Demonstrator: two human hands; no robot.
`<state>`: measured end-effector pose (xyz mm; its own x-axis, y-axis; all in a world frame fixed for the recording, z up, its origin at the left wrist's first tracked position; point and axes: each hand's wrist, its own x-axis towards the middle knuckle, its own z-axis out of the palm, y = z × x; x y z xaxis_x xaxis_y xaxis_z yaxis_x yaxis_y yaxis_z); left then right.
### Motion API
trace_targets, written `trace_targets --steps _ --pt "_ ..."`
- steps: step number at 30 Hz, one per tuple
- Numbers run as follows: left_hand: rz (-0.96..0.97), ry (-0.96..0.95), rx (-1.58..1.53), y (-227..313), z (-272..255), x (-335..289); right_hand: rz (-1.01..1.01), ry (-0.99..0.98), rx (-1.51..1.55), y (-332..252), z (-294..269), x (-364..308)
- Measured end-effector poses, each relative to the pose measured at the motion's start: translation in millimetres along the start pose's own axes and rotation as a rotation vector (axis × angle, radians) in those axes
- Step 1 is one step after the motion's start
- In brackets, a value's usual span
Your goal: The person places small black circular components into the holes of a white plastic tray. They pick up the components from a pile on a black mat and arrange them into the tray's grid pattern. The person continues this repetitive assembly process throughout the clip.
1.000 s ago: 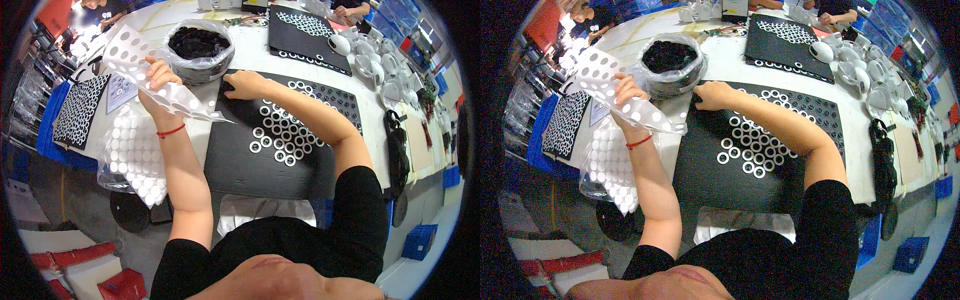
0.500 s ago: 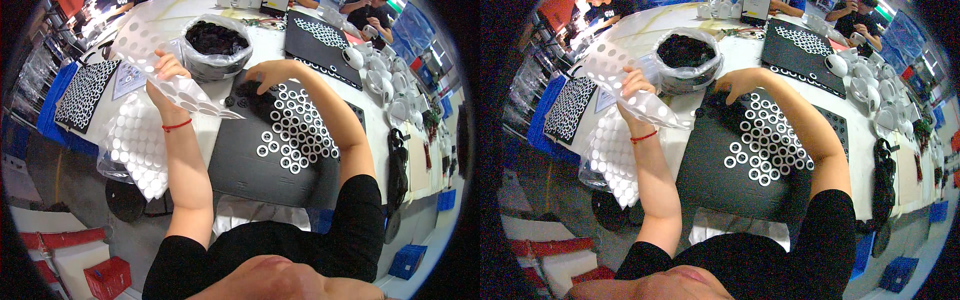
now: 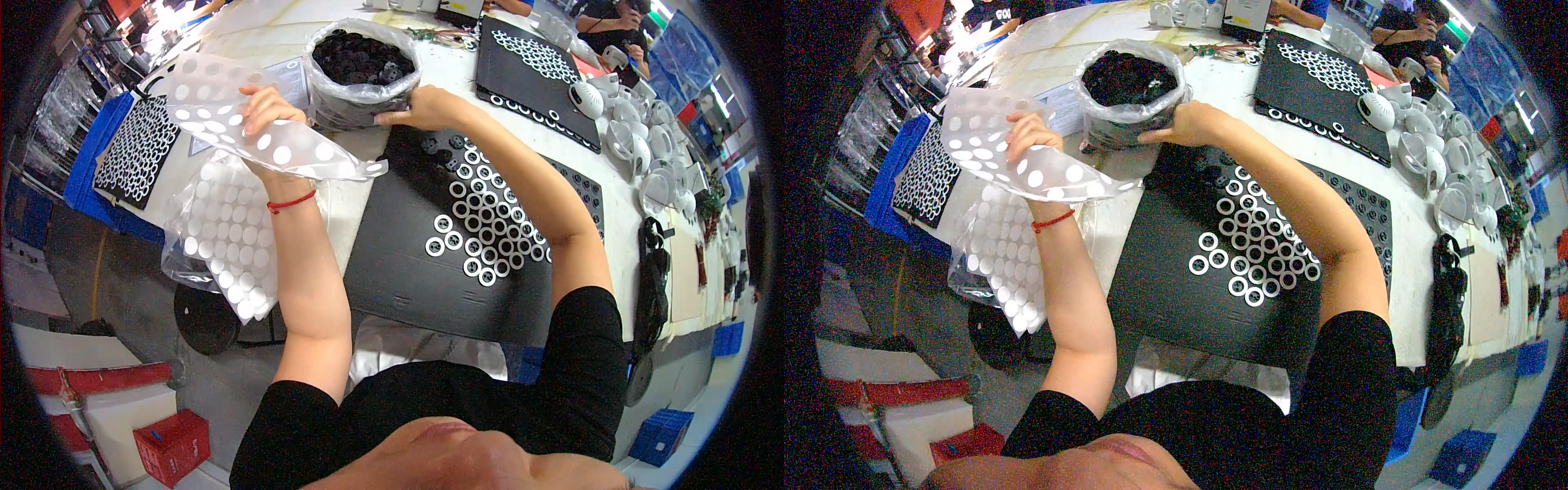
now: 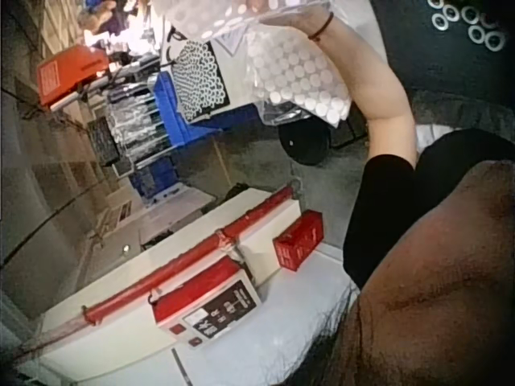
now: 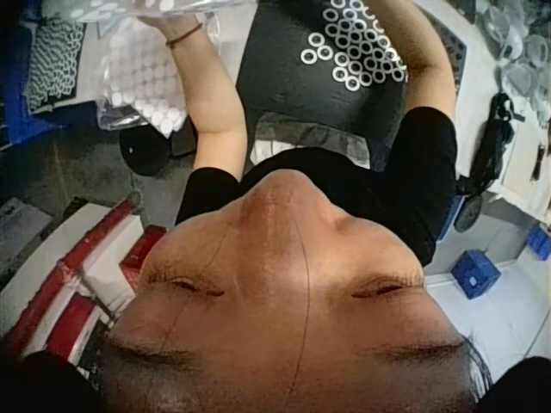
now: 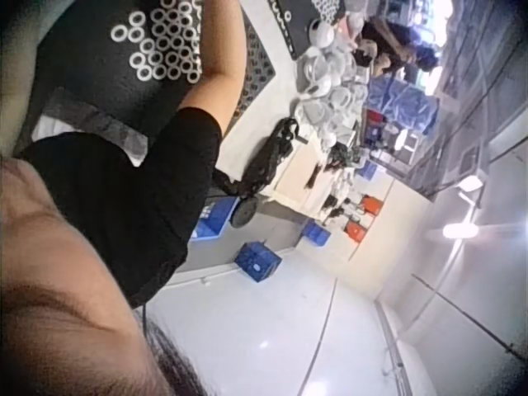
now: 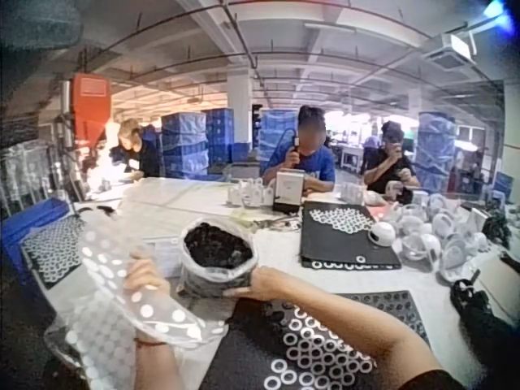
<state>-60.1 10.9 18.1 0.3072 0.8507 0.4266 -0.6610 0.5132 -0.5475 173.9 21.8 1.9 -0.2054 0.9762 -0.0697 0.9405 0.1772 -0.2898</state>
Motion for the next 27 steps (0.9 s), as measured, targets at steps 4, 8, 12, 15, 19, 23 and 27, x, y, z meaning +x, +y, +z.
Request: trace_targets --steps 4,8,12,15,19,23,27 --pt "-0.016 -0.020 -0.040 -7 0 -1 -0.041 0.074 0.041 30 26 28" --pt "-0.088 -0.049 -0.052 -10 1 -2 -0.145 0.111 0.102 49 28 47" --pt "-0.078 -0.045 -0.061 -8 3 -3 -0.171 0.082 0.131 59 24 62" --pt "-0.065 -0.040 -0.059 -12 3 -3 -0.194 0.103 0.117 62 25 71" --pt "-0.036 -0.031 -0.034 -10 4 -3 -0.188 0.120 0.069 52 25 61" --pt "-0.036 -0.062 -0.091 -3 5 -4 -0.102 0.150 -0.154 13 12 26" --pt "-0.054 -0.066 -0.128 -10 6 -6 -0.304 0.075 0.018 -18 18 -14"
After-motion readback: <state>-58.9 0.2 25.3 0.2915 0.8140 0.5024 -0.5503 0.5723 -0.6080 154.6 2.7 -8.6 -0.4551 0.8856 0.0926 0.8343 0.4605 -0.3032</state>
